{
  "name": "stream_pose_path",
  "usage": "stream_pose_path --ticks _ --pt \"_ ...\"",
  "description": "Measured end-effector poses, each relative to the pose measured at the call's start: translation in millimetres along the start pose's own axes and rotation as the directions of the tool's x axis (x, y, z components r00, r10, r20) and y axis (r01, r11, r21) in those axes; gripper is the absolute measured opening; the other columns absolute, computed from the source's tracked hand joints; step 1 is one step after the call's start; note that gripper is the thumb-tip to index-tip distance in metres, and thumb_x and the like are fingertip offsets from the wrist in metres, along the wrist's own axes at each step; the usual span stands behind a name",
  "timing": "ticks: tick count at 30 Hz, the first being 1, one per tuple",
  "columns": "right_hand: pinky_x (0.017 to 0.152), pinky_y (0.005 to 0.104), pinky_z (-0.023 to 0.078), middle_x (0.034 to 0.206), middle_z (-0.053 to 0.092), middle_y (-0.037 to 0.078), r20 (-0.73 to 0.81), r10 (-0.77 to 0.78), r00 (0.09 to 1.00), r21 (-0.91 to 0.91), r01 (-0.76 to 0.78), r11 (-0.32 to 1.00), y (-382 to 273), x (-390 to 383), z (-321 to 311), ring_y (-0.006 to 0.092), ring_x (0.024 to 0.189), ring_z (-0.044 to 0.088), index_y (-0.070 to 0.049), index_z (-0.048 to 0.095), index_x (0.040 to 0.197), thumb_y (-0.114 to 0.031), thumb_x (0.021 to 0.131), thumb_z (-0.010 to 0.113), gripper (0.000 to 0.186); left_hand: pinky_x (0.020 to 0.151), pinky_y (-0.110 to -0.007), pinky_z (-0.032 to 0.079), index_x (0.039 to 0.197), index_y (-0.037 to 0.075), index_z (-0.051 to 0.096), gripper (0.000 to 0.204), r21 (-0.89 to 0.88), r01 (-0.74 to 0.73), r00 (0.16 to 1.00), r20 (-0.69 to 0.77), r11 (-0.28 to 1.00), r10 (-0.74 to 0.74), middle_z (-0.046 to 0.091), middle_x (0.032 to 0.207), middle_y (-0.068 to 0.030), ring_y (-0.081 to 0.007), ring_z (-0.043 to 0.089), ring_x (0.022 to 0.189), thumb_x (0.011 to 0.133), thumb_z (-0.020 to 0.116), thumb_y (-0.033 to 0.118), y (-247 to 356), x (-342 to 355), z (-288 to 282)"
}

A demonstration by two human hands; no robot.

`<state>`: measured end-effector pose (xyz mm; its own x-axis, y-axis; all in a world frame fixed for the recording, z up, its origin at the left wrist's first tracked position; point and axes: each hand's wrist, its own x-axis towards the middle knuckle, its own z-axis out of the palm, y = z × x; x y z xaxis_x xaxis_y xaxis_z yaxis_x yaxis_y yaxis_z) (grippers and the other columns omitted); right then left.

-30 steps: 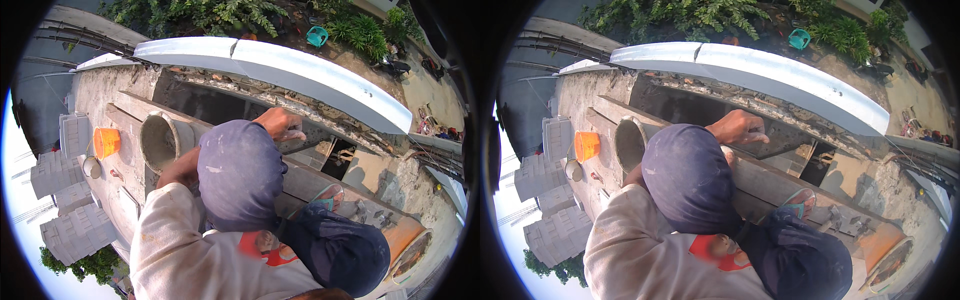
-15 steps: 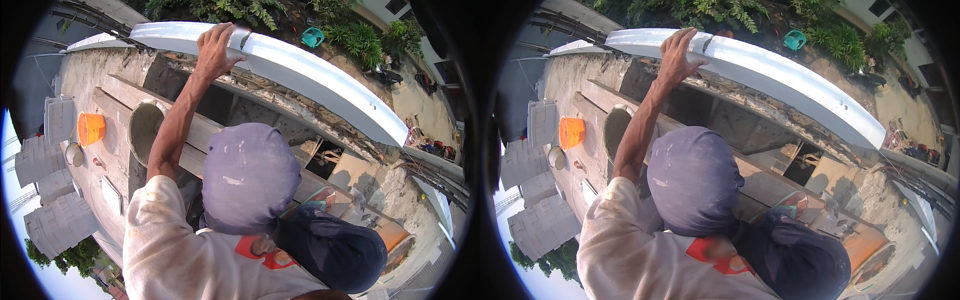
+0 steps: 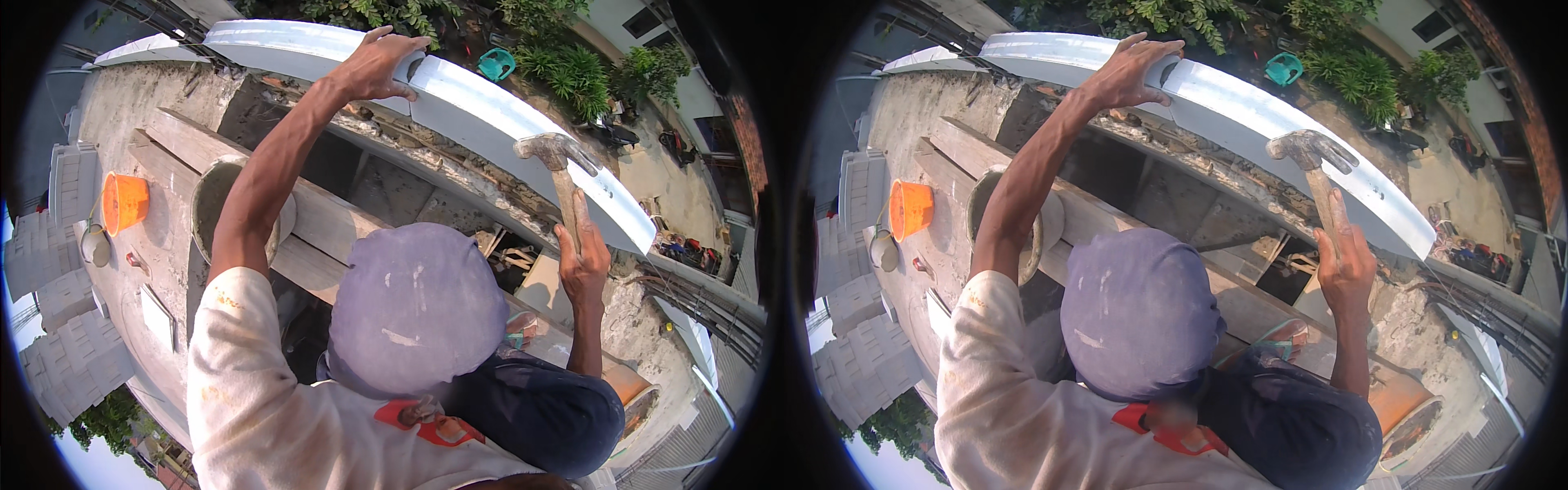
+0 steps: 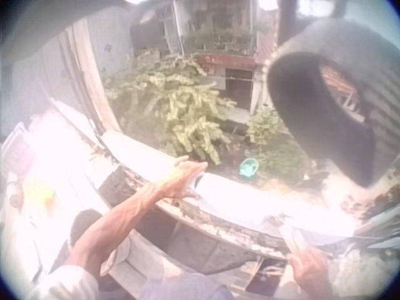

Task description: The person measures a section of a rooftop ledge using a tape measure. They then apply mortar to the back of a white rectangular tile using a trowel and place it onto the ledge. The person uses a hammer to tap the tile into position and adjusts a guide string. They repeat the process with a smaller tile, applying mortar and securing it with the hammer.

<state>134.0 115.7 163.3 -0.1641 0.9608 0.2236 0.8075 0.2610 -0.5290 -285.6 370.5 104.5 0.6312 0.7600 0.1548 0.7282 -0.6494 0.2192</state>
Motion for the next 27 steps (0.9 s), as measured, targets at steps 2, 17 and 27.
stream_pose_path --ticks 2,17,27 --pt "0.071 0.0419 0.054 0.094 0.068 0.013 -0.004 -0.085 0.996 -0.044 0.084 0.995 3 27 10 0.0259 0.076 0.064 -0.019 0.053 0.16 -0.006 0.095 0.077 0.07 0.134 -0.052 0.021 0.162 0.016 0.041 0.11 -0.001 -0.016 1.0 -0.008 1.0 0.016 0.061 0.152 -0.0113 -0.0295 0.051 0.147 0.07 0.096 0.039 -3 -3 6" --pt "0.062 0.0462 0.053 0.081 0.059 0.007 0.027 -0.128 0.991 -0.121 0.13 0.984 -6 77 30 0.0234 0.064 0.058 -0.035 0.052 0.159 -0.01 0.092 0.08 0.077 0.133 -0.051 0.025 0.158 0.016 0.047 0.105 -0.007 -0.052 0.996 -0.076 0.999 0.052 0.063 0.15 -0.0118 -0.0312 0.055 0.143 0.069 0.097 0.038 -4 -2 10" --pt "0.062 0.0452 0.056 0.081 0.061 0.008 0.017 -0.128 0.992 -0.108 0.129 0.986 -11 83 35 0.024 0.065 0.062 -0.037 0.048 0.161 -0.012 0.092 0.08 0.081 0.133 -0.052 0.024 0.16 0.015 0.044 0.108 -0.004 -0.035 0.999 -0.007 0.999 0.035 0.063 0.149 -0.0134 -0.0323 0.055 0.142 0.069 0.096 0.044 -7 -4 0"
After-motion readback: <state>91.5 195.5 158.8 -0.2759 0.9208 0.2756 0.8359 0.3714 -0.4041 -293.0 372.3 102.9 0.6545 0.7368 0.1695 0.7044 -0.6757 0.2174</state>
